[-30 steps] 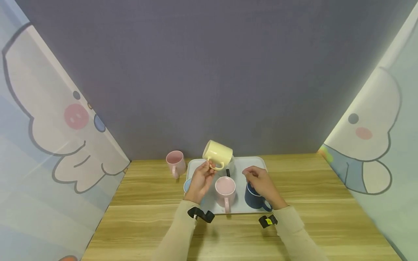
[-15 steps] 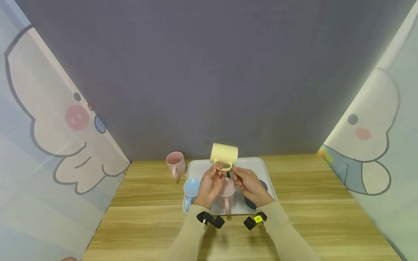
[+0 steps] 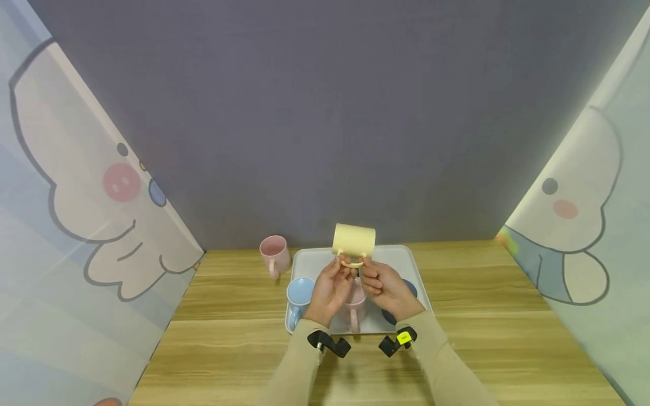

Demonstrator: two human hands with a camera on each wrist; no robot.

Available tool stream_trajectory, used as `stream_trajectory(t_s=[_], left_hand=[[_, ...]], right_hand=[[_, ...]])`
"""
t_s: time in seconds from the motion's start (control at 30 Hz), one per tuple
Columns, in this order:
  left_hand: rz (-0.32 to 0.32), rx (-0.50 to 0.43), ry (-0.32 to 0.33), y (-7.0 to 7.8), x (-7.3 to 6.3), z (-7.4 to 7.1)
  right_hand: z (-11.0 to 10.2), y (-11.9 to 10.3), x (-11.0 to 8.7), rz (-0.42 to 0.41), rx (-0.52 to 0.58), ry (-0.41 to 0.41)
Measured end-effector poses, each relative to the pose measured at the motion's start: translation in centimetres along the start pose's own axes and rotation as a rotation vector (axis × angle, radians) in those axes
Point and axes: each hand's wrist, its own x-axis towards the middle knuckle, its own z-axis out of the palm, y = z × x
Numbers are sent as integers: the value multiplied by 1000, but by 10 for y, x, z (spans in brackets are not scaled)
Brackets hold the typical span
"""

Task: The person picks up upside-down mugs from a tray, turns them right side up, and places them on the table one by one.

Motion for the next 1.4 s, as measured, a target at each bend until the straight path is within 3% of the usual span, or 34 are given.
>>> stream_trajectory(t_s=[0.13, 0.27, 0.37, 0.5, 0.63, 0.77, 0.93, 1.23, 1.4], left_hand=[[-46, 79, -36, 2, -3, -2], [-74, 244, 21, 7, -6, -1], [-91, 505, 86, 15, -7, 2], [-66, 902, 144, 33, -9, 4], [77, 1153, 256, 63, -11, -3], [179, 1368, 396, 91, -19, -26], [131, 1569, 487, 111, -33, -63], [44, 1758, 556, 107, -44, -121], [-24, 1821, 592, 99, -43, -139]], right_hand=[[-2, -1, -2, -16, 110, -98], [-3, -1, -4, -50, 175, -183], [-2, -2, -6, -92, 154, -218], [-1, -4, -8, -151, -2, -167], [-7, -8, -13, -185, -180, -61], [-18, -14, -21, -214, -240, 9], [-34, -22, -31, -246, -273, 37], [-57, -39, -46, -246, -350, 179], [-75, -43, -51, -247, -371, 247]])
